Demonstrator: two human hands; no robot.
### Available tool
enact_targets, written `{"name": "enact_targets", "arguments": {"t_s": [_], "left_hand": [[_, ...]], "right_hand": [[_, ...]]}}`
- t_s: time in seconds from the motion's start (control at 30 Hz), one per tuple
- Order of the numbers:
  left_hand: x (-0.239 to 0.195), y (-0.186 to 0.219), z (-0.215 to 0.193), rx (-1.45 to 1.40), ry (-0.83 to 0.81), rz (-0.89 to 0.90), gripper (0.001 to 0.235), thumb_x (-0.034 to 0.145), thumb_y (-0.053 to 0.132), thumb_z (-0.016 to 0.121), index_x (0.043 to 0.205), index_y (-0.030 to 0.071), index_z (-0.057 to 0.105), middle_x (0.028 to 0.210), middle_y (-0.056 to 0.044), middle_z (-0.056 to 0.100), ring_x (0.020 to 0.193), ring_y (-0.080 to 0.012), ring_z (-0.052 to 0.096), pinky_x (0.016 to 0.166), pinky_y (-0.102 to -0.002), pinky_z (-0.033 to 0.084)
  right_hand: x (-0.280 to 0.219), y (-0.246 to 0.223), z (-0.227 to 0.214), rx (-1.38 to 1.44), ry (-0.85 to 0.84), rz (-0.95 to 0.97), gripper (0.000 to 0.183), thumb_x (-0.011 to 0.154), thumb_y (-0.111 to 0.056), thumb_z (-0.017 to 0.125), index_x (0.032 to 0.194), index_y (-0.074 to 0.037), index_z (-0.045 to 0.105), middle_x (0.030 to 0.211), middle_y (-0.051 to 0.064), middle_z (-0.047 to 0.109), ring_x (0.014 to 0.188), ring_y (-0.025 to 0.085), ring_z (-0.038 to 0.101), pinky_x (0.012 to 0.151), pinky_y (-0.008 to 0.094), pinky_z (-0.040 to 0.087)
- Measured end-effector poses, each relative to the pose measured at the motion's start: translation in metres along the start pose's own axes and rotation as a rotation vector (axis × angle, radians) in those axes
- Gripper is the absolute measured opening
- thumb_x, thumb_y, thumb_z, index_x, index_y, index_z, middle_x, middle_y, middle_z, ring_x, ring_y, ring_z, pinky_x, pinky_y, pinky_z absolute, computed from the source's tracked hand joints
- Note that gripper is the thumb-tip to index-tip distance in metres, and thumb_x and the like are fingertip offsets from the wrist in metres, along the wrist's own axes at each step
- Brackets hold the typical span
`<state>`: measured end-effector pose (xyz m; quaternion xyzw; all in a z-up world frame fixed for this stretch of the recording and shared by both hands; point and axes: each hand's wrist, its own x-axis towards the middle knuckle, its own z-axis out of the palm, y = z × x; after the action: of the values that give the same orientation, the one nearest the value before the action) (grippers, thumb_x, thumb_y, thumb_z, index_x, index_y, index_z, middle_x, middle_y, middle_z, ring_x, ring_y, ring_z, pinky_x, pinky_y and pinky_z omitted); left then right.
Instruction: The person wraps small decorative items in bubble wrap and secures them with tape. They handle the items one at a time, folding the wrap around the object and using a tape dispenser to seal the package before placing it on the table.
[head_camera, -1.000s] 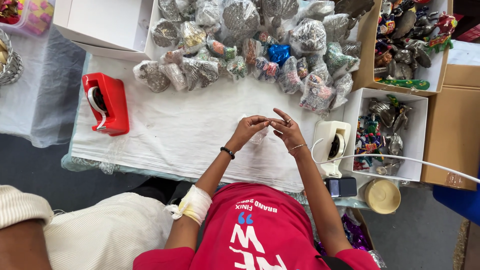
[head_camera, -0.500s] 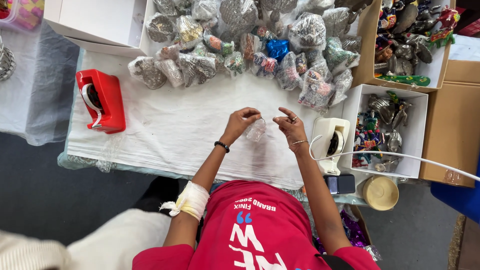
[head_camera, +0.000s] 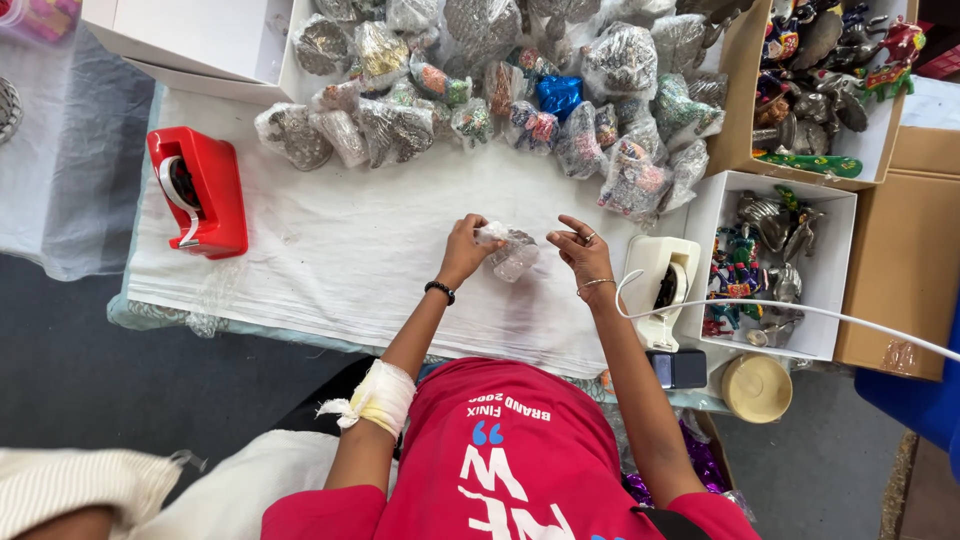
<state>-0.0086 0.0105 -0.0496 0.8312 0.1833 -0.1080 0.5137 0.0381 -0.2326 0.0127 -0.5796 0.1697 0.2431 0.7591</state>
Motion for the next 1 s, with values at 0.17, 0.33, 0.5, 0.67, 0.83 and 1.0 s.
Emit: {"name": "enact_targets", "arguments": {"t_s": [0.17,0.33,0.5,0.67,0.83,1.0], "left_hand": [[-0.01,0.016,-0.001,-0.355,-0.055,0.005,0.052,0.084,0.025,0.081,0.123,0.005,0.053,0.107,-0.01,0.074,0.095,-0.0168,0.073,0.079,-0.03,0.06],[-0.01,0.02,0.003,-0.509,-0.054,-0.069,0.051,0.087,0.021,0.078,0.131,0.006,0.055,0.108,-0.011,0.077,0.093,-0.0147,0.071,0.077,-0.028,0.057],[-0.015,0.029,0.0,-0.502,-0.112,-0.139,0.057,0.09,0.024,0.077,0.139,0.004,0.058,0.107,-0.009,0.079,0.09,-0.0123,0.073,0.076,-0.027,0.058],[-0.013,0.036,0.001,-0.533,-0.143,-0.146,0.055,0.09,0.027,0.077,0.137,0.003,0.061,0.104,-0.009,0.079,0.087,-0.012,0.074,0.074,-0.027,0.06],[-0.008,0.023,0.011,-0.517,-0.126,-0.097,0.055,0.091,0.028,0.076,0.137,0.002,0.061,0.103,-0.007,0.079,0.085,-0.0101,0.072,0.071,-0.027,0.06],[-0.004,0.019,0.015,-0.559,-0.143,-0.07,0.052,0.092,0.025,0.075,0.137,0.0,0.063,0.102,-0.006,0.077,0.084,-0.009,0.068,0.069,-0.026,0.056]], "right_hand": [[0.0,0.001,0.01,-0.109,-0.014,-0.046,0.049,0.086,-0.01,0.082,0.132,-0.005,0.066,0.101,0.003,0.078,0.088,0.004,0.067,0.079,0.02,0.05],[0.005,0.008,0.022,-0.271,-0.036,-0.217,0.045,0.086,-0.013,0.08,0.129,-0.004,0.069,0.104,0.005,0.08,0.097,0.01,0.073,0.09,0.025,0.056],[-0.011,-0.004,0.047,-0.915,0.097,-0.8,0.035,0.087,-0.014,0.081,0.122,-0.014,0.076,0.1,0.001,0.081,0.112,0.016,0.068,0.096,0.035,0.051],[-0.007,0.001,0.048,-1.146,0.11,-1.066,0.034,0.088,-0.017,0.081,0.122,-0.019,0.077,0.103,0.001,0.079,0.119,0.016,0.063,0.097,0.037,0.045],[-0.008,0.0,0.043,-1.304,0.009,-1.102,0.036,0.091,-0.016,0.078,0.126,-0.02,0.076,0.103,-0.002,0.077,0.125,0.017,0.062,0.099,0.04,0.042],[-0.021,-0.025,0.043,-1.266,-0.146,-1.098,0.048,0.08,-0.016,0.077,0.127,-0.016,0.071,0.112,0.002,0.077,0.125,0.021,0.058,0.097,0.043,0.039]]}}
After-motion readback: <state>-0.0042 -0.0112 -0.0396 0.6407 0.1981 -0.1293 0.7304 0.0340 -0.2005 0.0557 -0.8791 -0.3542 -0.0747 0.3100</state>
